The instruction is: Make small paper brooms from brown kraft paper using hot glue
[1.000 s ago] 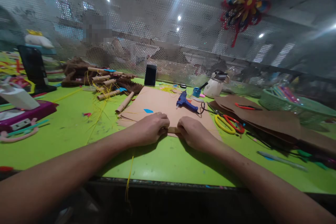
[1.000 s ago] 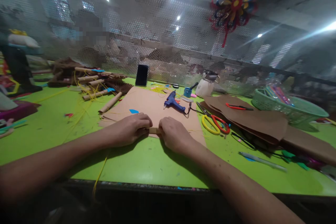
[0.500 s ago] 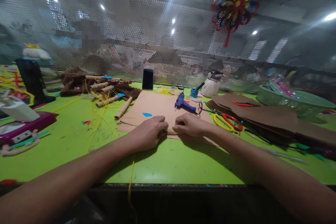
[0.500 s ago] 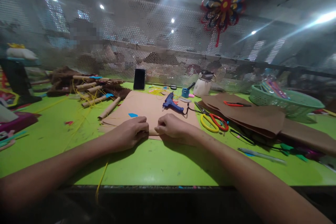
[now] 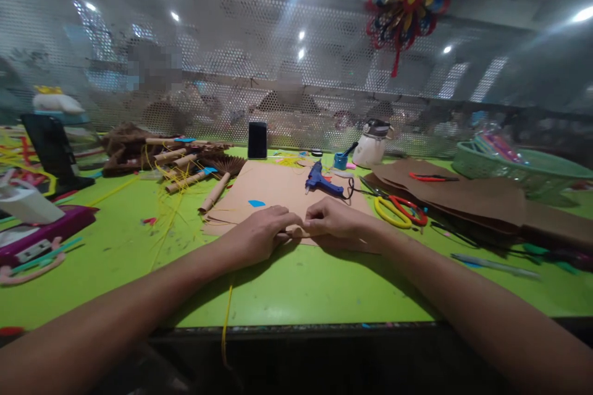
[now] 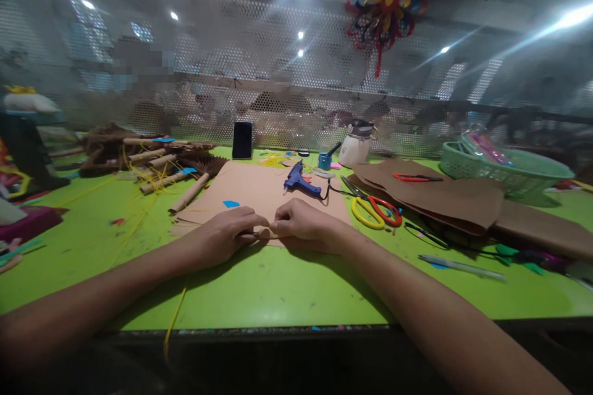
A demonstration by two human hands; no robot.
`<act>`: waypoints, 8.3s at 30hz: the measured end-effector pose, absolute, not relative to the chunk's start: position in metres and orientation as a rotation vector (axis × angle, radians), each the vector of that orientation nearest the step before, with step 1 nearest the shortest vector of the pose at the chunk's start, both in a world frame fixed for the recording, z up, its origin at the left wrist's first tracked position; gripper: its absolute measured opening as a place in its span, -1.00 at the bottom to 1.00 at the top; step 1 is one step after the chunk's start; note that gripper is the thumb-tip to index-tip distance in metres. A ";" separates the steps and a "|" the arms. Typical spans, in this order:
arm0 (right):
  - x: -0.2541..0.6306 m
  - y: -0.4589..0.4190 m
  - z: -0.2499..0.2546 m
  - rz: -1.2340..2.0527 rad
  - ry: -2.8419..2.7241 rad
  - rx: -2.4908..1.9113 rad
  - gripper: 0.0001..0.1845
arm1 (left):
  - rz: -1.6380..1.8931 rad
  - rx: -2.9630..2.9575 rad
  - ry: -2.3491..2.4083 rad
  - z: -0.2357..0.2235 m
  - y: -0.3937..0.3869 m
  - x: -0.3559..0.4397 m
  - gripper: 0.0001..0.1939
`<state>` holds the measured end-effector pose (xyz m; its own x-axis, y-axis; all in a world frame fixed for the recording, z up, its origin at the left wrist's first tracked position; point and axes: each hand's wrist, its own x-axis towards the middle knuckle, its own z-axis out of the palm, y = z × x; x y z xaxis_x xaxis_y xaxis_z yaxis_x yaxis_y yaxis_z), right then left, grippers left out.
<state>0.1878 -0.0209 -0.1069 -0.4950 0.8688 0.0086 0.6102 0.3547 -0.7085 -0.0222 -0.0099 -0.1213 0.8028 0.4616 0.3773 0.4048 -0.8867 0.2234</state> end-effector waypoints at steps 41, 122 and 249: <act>0.196 -0.053 -0.129 -0.571 -2.547 -0.863 -0.74 | 0.619 2.920 0.704 -0.123 -0.009 -0.023 -0.76; 0.236 -0.023 -0.107 -0.030 -2.336 -1.129 -0.81 | 0.435 2.812 0.986 -0.113 0.000 -0.007 -0.78; 0.217 -0.037 -0.135 -0.252 -2.503 -1.198 -0.74 | 0.515 3.082 0.969 -0.129 0.006 0.002 -0.67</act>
